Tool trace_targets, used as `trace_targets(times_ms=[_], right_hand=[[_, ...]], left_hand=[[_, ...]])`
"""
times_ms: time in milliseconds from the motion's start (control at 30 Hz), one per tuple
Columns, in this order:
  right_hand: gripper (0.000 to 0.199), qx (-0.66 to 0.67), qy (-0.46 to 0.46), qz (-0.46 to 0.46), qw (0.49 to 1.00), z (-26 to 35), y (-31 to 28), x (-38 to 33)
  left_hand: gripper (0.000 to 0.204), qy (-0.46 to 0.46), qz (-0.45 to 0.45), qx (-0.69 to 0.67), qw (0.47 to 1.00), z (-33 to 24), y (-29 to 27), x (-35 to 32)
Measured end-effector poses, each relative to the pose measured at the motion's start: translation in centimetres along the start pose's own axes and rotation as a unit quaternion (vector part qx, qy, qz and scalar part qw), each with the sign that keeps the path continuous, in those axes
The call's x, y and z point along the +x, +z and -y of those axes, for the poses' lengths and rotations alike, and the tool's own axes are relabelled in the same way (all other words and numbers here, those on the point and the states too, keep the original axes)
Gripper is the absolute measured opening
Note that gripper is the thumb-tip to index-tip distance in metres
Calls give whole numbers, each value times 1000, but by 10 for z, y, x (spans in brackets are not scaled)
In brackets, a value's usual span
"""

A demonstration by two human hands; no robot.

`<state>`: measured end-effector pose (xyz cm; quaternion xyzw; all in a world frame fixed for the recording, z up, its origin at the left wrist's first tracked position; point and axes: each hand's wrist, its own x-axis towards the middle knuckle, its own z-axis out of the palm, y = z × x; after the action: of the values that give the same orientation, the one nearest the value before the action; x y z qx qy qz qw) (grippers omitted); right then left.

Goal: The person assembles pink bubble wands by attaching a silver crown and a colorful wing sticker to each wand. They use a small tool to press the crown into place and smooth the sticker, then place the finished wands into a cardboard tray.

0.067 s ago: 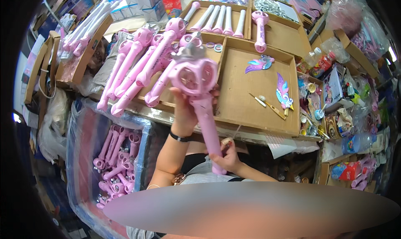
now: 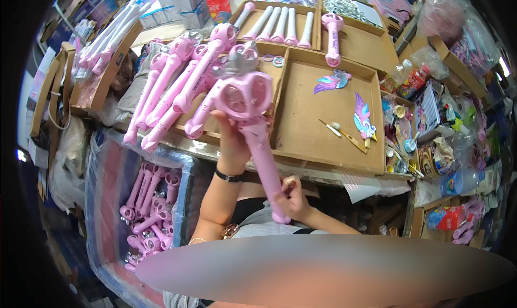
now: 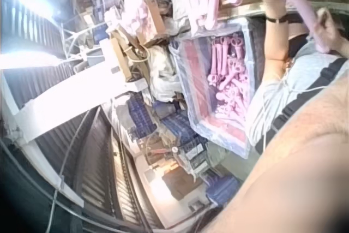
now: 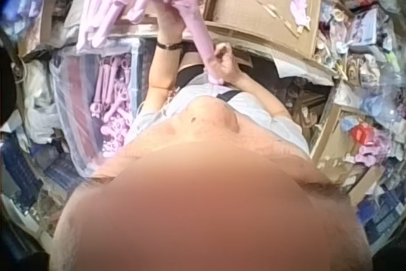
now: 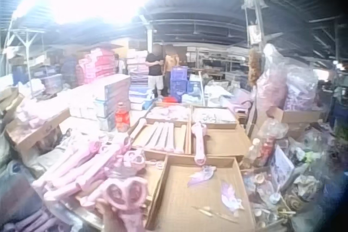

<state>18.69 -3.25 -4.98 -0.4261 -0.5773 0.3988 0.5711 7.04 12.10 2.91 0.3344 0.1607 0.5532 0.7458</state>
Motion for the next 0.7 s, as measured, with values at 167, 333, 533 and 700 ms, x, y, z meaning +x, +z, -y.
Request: trace_targets(times_ms=[167, 333, 533, 700], right_hand=[[23, -308, 80, -107, 942, 19, -68, 57], [38, -553, 33, 42, 831, 14, -124, 96], [52, -719, 215, -18, 660, -9, -202, 124], [28, -811, 240, 120, 520, -31, -235, 116]], left_hand=[[93, 22, -56, 8, 998, -18, -11, 0], [89, -29, -112, 68, 991, -20, -25, -15], [97, -23, -19, 91, 995, -23, -38, -31], [98, -54, -54, 89, 993, -19, -33, -38]])
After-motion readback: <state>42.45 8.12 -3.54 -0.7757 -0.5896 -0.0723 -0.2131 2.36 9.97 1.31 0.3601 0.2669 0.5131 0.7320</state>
